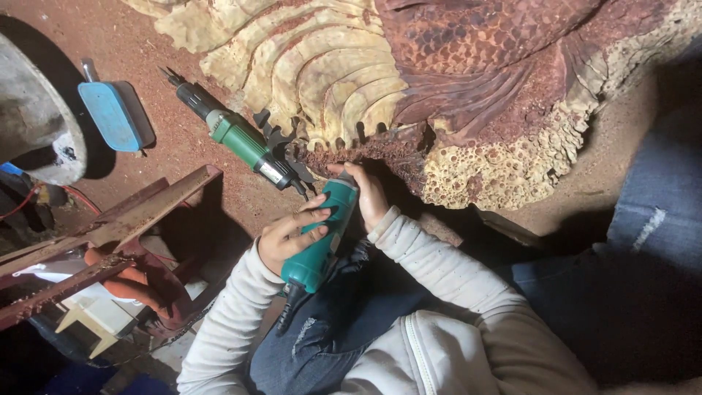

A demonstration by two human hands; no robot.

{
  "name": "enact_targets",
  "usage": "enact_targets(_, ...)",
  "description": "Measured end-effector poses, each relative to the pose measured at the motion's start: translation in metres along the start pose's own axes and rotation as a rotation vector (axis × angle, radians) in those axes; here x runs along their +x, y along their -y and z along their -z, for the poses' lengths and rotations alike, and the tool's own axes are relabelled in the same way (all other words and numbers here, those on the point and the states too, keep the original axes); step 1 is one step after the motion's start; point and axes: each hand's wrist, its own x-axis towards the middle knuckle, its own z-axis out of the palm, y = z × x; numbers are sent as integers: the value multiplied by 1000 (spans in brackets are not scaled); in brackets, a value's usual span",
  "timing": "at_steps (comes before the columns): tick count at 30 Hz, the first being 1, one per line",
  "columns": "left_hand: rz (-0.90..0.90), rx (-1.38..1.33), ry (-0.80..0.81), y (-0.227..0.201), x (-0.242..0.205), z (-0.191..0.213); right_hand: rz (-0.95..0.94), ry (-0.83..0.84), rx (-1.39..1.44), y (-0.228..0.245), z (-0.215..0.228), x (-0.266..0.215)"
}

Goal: Using handheld rotary carving tools to add fine texture and detail to a large wooden sculpture.

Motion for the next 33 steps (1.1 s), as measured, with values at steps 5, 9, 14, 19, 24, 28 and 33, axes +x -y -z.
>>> enact_targets(5,-158,130,84,-9,12,0,42,18,-10,2,3,-1)
enact_targets(9,-213,218,122,-8,17,3,57,28,-23,1,3,-4)
enact_targets(14,-272,161,120,-4,28,0,21,19,11,-4,7,3)
enact_targets(19,-283,35,171,10,29,7,-34,41,73,-15,11,18)
enact_targets(24,-115,6,152,-5,39,10,-8,50,76,-21,10,18)
enact_targets(28,-78,-37,217,-9,34,26,-31,47,101,-8,-1,2)
enact_targets(33,-31,-15,176,-20,55,25,-92,14,144,-11,-5,9)
